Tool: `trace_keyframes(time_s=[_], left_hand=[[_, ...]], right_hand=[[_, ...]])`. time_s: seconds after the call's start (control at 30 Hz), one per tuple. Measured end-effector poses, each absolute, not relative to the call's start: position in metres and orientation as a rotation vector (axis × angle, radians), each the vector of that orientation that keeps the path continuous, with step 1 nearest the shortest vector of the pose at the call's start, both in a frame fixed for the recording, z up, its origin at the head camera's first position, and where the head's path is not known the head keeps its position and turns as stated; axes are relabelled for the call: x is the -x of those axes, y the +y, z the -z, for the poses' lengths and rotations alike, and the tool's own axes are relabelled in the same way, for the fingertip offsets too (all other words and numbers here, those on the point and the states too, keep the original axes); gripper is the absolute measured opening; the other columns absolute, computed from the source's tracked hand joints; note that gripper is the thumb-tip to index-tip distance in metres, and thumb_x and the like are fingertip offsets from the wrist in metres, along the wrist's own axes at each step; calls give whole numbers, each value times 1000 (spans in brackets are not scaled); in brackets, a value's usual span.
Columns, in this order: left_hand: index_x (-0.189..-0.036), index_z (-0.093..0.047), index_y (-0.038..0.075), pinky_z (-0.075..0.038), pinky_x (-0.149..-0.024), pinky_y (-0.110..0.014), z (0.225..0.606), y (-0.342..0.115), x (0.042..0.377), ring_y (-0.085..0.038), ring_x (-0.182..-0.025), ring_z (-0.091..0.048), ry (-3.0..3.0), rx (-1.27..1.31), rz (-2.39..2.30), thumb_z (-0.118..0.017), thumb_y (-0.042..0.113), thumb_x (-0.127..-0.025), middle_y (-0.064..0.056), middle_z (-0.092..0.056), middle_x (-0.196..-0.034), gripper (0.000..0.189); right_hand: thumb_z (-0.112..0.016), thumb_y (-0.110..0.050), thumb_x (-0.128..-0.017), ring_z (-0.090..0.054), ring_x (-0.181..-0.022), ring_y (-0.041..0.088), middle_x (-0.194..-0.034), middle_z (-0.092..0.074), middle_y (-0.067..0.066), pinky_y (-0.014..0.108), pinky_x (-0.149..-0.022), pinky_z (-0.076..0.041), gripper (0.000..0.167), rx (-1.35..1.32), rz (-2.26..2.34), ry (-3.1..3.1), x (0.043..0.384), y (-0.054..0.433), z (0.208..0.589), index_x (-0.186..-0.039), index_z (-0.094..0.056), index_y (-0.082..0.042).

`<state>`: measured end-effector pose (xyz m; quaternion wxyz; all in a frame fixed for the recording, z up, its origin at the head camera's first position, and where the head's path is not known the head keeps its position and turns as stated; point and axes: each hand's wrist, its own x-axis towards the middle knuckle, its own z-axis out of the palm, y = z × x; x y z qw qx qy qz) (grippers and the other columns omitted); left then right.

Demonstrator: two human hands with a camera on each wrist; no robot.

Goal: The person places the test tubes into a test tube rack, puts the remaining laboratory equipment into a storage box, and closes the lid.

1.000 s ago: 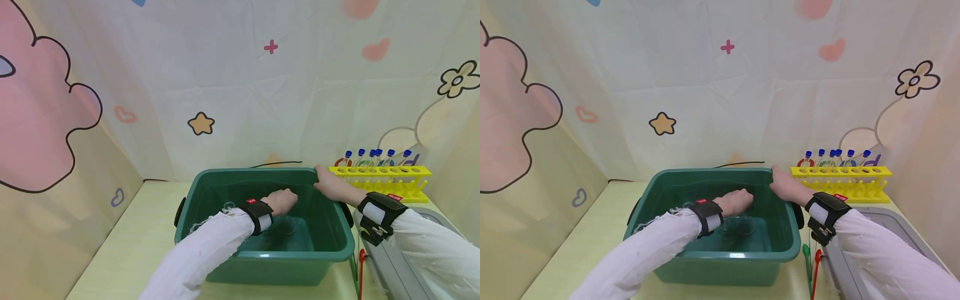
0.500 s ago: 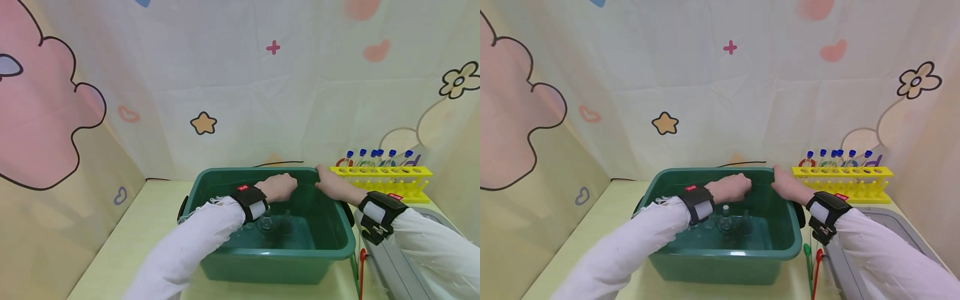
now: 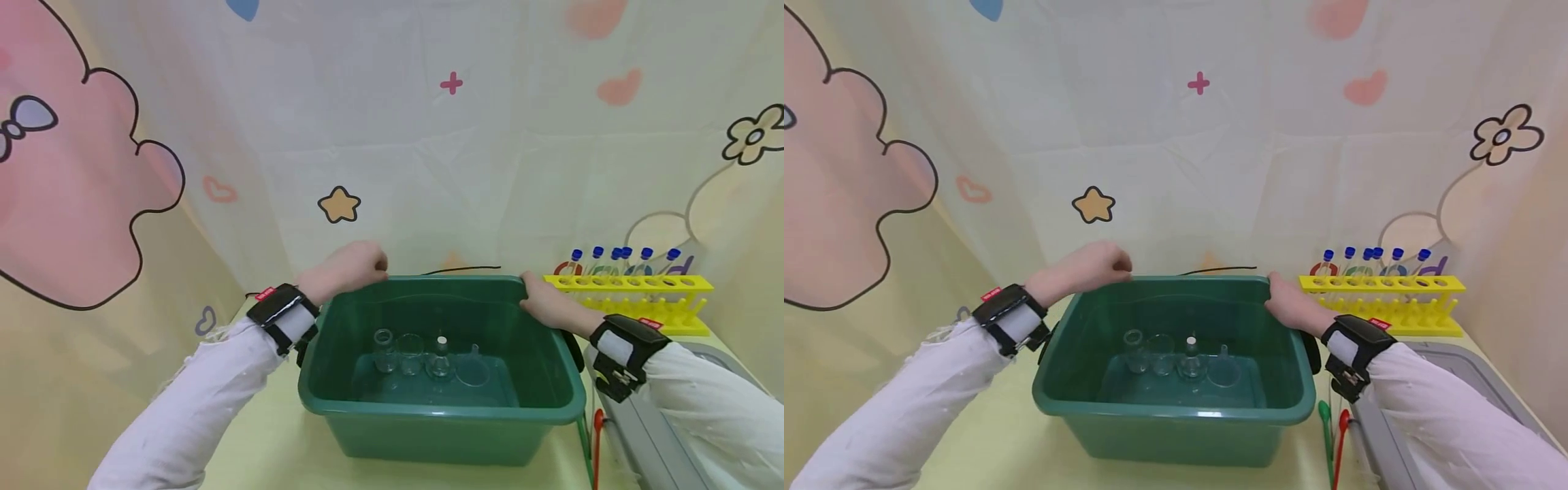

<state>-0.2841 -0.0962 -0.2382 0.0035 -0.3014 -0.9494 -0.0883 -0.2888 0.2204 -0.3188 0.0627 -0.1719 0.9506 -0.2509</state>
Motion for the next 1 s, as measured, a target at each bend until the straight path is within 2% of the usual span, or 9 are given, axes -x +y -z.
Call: trace_keyframes(time_s=[0.1,0.2,0.3,0.4,0.57,0.77,1.0], left_hand=[[-95,-65,-3,-45,-70,-32,248,-127,282,-20,-76,-56,-2982,836,287,-59,14,-88,-10,-61,-87,19],[-108,-58,-9,-42,-81,-39,267,-149,278,-30,-96,-54,-2990,740,305,-59,20,-88,-20,-57,-105,35],[-115,-49,-15,-41,-83,-42,287,-162,274,-36,-101,-51,-3018,658,425,-57,26,-89,-27,-52,-111,49],[-115,-45,-16,-45,-78,-41,303,-169,272,-34,-94,-54,-3038,596,633,-55,26,-90,-27,-53,-105,50],[-110,-43,-13,-50,-60,-33,320,-175,268,-24,-72,-61,-3028,523,999,-52,14,-90,-18,-55,-89,35],[-116,-36,-16,-50,-65,-37,329,-176,265,-30,-83,-60,-2976,478,1191,-38,4,-87,-23,-52,-99,35],[-115,-37,-15,-49,-70,-39,330,-179,264,-31,-88,-58,-2948,479,1237,-37,3,-87,-21,-51,-100,32]], right_hand=[[-43,3,-90,-50,-95,40,-111,-43,34,54,-82,-39,39,510,764,2866,289,222,319,-122,-24,17],[-42,2,-91,-49,-97,41,-113,-42,35,55,-82,-38,41,503,768,2860,288,225,320,-123,-23,17],[-42,2,-91,-48,-98,41,-114,-41,35,55,-83,-37,41,502,773,2854,288,226,319,-124,-22,17],[-42,2,-90,-49,-97,41,-113,-42,35,54,-82,-38,41,513,774,2851,288,227,319,-123,-23,18],[-41,2,-91,-49,-95,40,-111,-43,34,53,-81,-39,40,521,782,2852,288,226,318,-123,-23,18],[-41,1,-91,-50,-94,39,-111,-44,33,53,-81,-39,40,504,791,2842,289,223,318,-124,-24,17],[-43,1,-91,-50,-94,40,-111,-44,34,53,-81,-39,40,500,765,2851,290,221,318,-123,-25,17]])
